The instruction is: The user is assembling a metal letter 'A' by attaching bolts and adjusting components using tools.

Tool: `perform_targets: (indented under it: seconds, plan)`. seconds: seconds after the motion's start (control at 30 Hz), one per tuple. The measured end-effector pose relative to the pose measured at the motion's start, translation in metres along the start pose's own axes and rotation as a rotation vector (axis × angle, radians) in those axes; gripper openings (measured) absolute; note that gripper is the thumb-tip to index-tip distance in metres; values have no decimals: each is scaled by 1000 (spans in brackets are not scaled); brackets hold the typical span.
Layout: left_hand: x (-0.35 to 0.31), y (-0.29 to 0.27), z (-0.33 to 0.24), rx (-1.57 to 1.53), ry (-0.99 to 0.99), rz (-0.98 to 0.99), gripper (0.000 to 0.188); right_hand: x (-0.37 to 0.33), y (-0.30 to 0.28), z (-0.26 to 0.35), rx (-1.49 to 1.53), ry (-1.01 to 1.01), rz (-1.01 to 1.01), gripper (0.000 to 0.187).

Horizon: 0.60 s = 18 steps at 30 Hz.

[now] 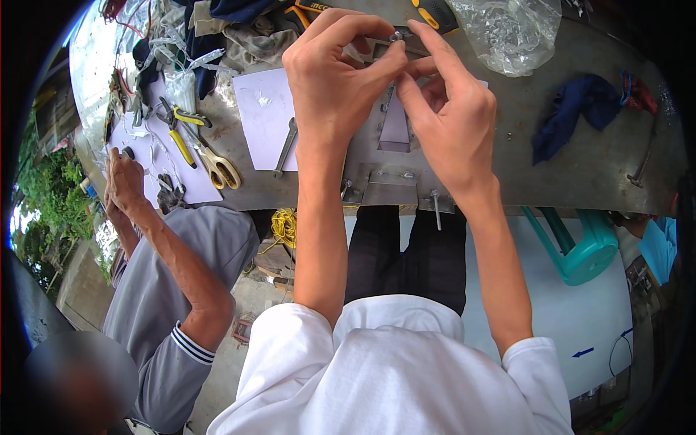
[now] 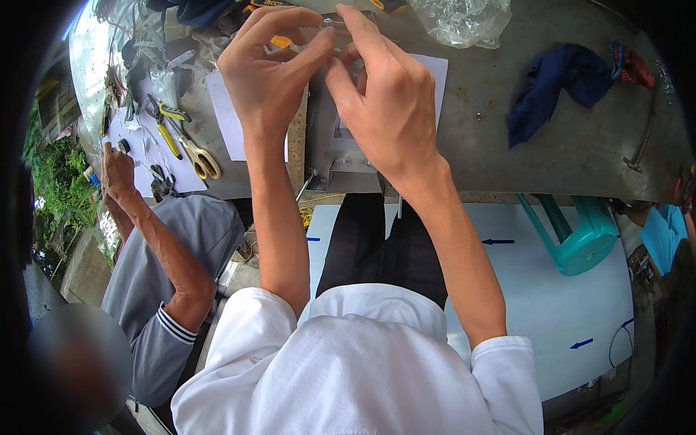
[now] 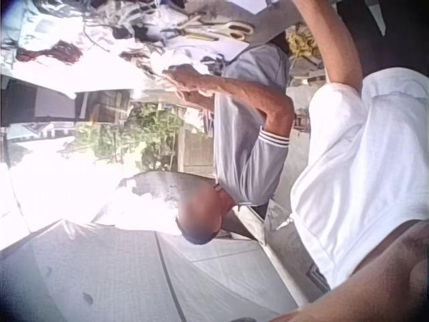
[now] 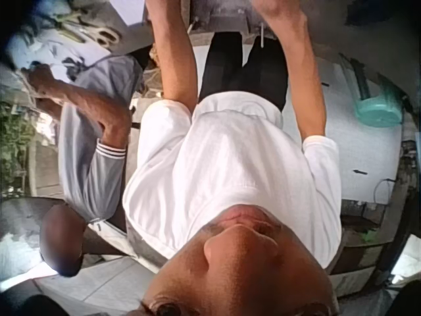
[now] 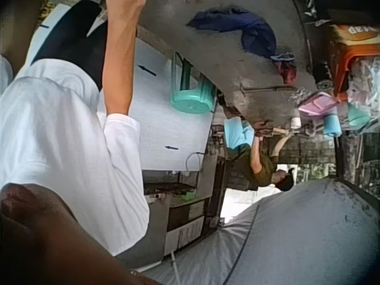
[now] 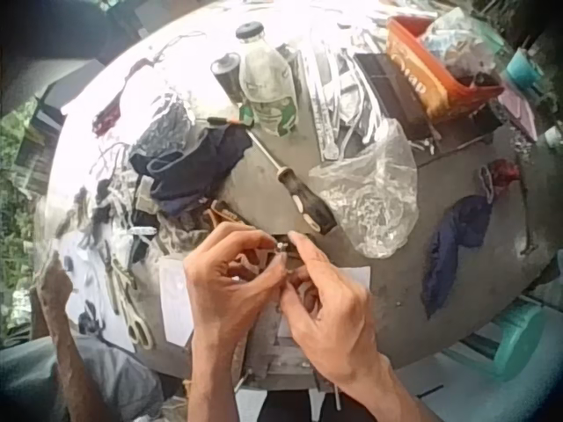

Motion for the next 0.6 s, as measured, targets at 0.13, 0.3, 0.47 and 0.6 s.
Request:
perform_targets:
  seconds: [0.13,0.3,0.47,0.6]
  plan:
    - [2,2,2,-11,19,-8,14,-1,0,0,-24,-19,-13,52]
    - [1,0,-6,4,-4,25,15,-3,0,-2,-48,-57,-38,52]
    - [4,1,-4,-5,24,13,16,-4,4,-4,-34,-155,-73,51]
    - [3,-1,-4,-5,64,-8,15,-5,5,-5,-31,-148,-70,51]
Point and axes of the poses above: each hand's wrist, its own x-axis towards the middle knuckle, its own y-axis out of the palm, z = x × y, the point moved 3 cm from there along x, towards the middle knuckle, and after that the axes turned 7 degrees about y, right-handed, at the moved point
